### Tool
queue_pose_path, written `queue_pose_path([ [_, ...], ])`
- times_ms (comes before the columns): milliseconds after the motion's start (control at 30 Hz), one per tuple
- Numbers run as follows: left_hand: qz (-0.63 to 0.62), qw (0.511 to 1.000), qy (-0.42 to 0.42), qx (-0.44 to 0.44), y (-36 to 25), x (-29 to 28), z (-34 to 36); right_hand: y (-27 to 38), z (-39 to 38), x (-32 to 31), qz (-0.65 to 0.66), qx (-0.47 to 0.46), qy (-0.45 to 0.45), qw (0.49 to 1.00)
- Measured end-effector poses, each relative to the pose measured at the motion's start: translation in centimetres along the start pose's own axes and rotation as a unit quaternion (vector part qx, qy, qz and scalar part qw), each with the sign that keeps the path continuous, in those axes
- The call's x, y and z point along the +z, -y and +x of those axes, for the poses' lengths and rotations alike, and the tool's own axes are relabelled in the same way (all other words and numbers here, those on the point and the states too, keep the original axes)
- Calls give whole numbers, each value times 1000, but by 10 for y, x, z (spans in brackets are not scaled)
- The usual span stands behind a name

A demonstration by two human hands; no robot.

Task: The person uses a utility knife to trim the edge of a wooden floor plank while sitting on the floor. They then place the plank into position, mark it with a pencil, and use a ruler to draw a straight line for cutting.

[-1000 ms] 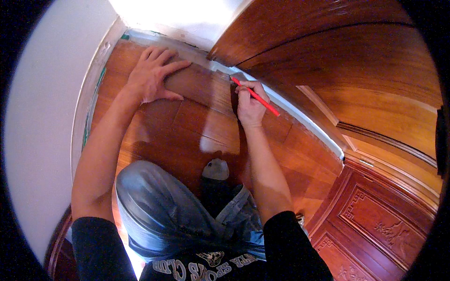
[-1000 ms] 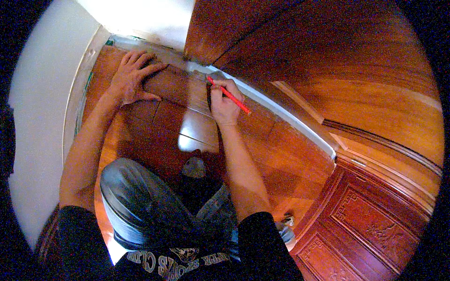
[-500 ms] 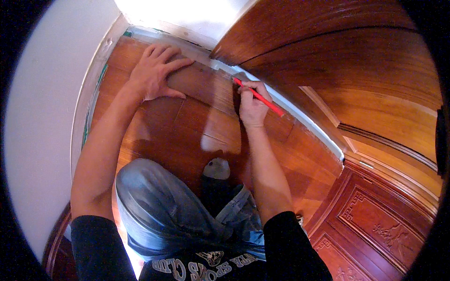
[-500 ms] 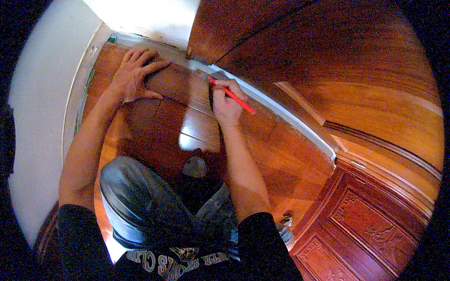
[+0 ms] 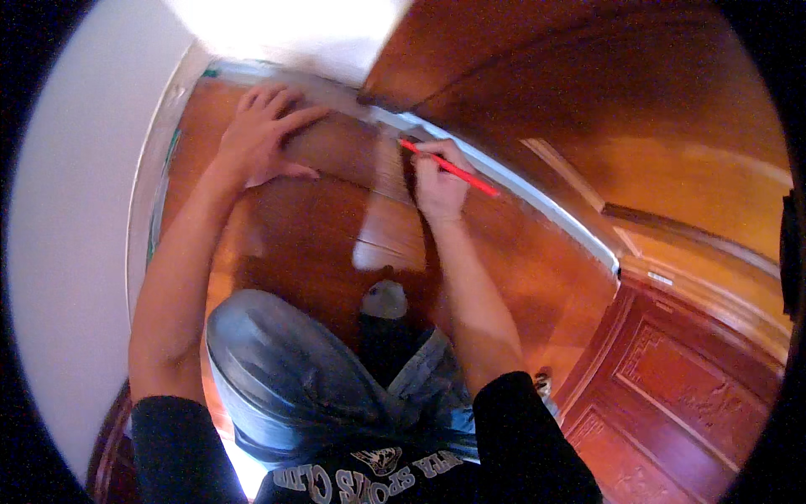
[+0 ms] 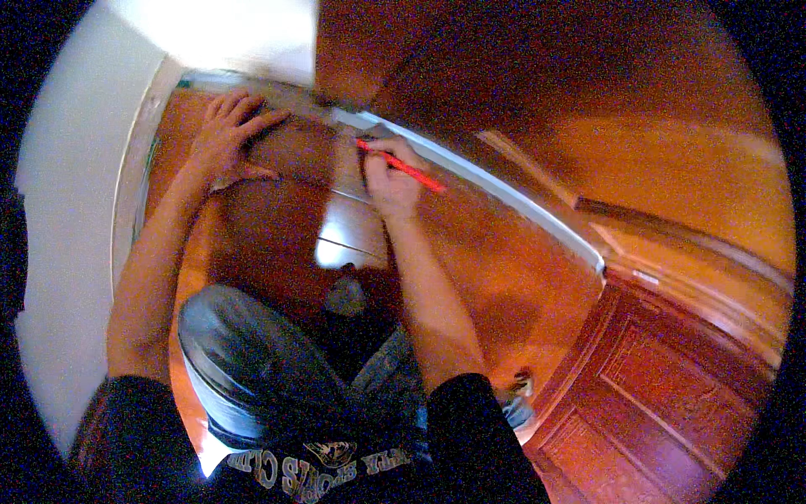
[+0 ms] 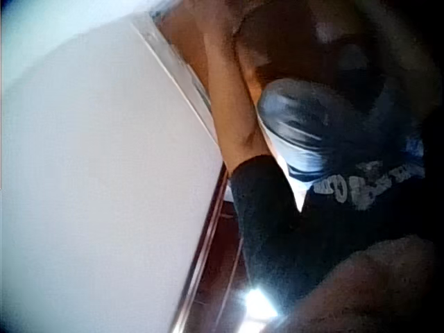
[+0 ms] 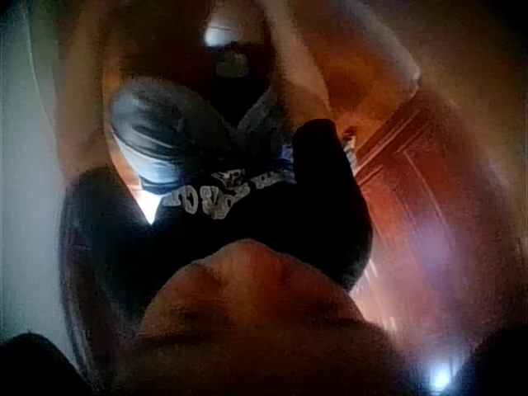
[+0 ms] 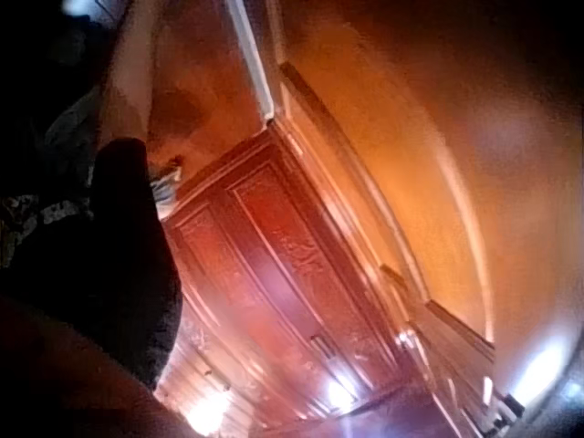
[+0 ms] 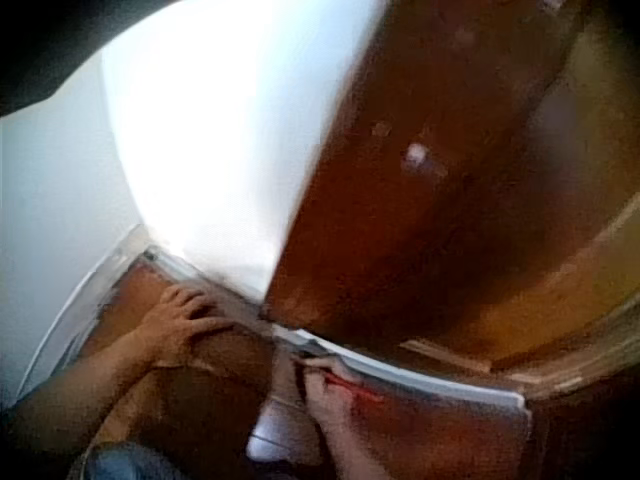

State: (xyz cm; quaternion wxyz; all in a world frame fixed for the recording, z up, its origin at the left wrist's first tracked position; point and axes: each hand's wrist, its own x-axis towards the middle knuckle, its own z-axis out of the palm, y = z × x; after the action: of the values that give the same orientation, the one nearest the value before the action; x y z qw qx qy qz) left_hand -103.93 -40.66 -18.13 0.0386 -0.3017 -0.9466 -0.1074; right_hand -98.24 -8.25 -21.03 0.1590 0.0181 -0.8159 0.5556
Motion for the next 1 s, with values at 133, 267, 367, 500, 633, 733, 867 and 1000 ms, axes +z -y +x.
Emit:
queue_pose_path([
  [133, -6, 1000, 18, -4, -6, -5, 0, 7, 1, -2, 2, 14, 17, 1000],
  [267, 24, 1000, 13, 5, -10, -5, 3, 33, -59, -31, -20, 7, 52, 998],
  [367, 25, 999, -7, 32, -8, -1, 1, 34, -122, -81, -200, -167, 120, 958],
  [500, 33, 998, -6, 46, -10, 1, 4, 21, -163, -146, -236, -220, 211, 923],
  [633, 71, 996, -1, 48, -6, 4, -3, 31, -166, -147, -246, -175, 223, 927],
  [733, 92, 994, 10, 52, -2, 7, -2, 26, -171, -149, -232, -155, 231, 932],
  [867, 100, 993, 24, 50, -3, 11, 0, 21, -175, -150, -226, -153, 226, 935],
  [1000, 82, 995, 25, 42, -6, 8, 2, 22, -167, -153, -233, -177, 220, 930],
])
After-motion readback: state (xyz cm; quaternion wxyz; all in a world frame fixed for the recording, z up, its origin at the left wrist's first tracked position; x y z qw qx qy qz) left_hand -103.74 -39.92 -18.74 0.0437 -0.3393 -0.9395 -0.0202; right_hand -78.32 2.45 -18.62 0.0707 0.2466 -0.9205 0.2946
